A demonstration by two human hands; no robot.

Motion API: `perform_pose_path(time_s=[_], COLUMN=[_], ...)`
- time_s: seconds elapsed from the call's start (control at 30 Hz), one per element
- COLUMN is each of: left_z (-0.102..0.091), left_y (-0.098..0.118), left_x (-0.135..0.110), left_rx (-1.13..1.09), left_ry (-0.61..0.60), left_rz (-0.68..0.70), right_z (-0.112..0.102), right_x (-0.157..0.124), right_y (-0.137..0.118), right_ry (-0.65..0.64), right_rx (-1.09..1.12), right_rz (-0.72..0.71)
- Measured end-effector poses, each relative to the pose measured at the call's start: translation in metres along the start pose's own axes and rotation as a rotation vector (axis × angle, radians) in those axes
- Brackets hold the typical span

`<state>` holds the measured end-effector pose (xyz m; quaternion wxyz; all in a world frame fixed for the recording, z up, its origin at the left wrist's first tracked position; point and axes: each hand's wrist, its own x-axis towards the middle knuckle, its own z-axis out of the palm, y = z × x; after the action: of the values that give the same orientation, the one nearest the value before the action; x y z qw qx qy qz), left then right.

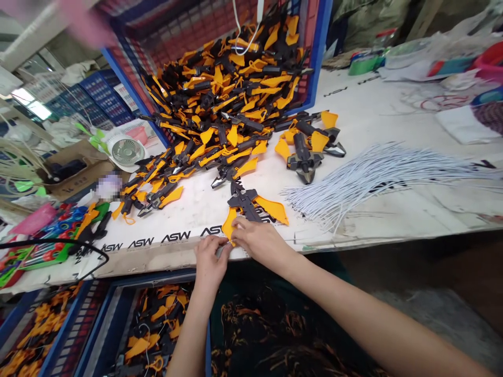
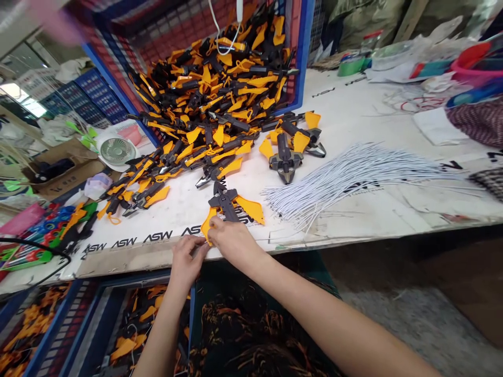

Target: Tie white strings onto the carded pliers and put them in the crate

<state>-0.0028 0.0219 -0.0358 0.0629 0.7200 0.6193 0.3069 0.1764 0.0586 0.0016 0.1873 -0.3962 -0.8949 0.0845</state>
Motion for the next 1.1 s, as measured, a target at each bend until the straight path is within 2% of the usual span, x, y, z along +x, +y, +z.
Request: perform_pose_path(time_s=[0.1,0.23,0.33,0.5,0.57,0.63,0.7,0.77,0.83,0.93,1.03,1.1], left_z=[0.000,-0.008,-0.024,-0.049,-0.053,-0.053,-0.053,-0.055,-0.057,-0.058,-0.052,-0.046], left_y=[0.004,0.009,0.006,-0.006,-0.008,-0.007,-0.004,0.001,0.007,0.015,0.017,0.016], left_x=[0.002,0.003,0.000,-0.013,-0.019,-0.025,-0.028,-0.030,-0.030,-0.028,-0.026,-0.024], left_rx=[0.016,-0.087,-0.394,-0.999,-1.095,-1.075,-1.003,-0.978,-1.057,-1.287,-1.368,-1.252], left_ry=[-0.024,-0.062,-0.059,0.214,0.219,0.156,0.092,0.060,0.032,-0.011,0.004,0.064], left_rz=[0.016,0.015,-0.075,-0.343,-0.415,-0.455,-0.466,-0.477,-0.512,-0.583,-0.603,-0.547], right_z=[0.000,0.002,0.002,-0.001,-0.002,-0.004,-0.005,-0.005,-0.002,0.006,0.014,0.018], right_x=[-0.002,-0.002,-0.003,-0.006,-0.007,-0.008,-0.008,-0.008,-0.006,-0.005,-0.006,-0.006], right_y=[0.000,-0.001,0.002,0.008,0.009,0.007,0.002,-0.007,-0.016,-0.027,-0.032,-0.032], right_ry=[0.040,-0.012,-0.014,-0.023,-0.039,-0.039,-0.013,0.021,0.061,0.121,0.105,0.071], right_rx=[0.047,0.026,0.055,0.104,0.105,0.131,0.241,0.445,0.670,0.922,1.117,1.228], right_rz=[-0.041,-0.066,-0.063,-0.071,-0.063,-0.063,-0.084,-0.101,-0.089,-0.018,0.082,0.148])
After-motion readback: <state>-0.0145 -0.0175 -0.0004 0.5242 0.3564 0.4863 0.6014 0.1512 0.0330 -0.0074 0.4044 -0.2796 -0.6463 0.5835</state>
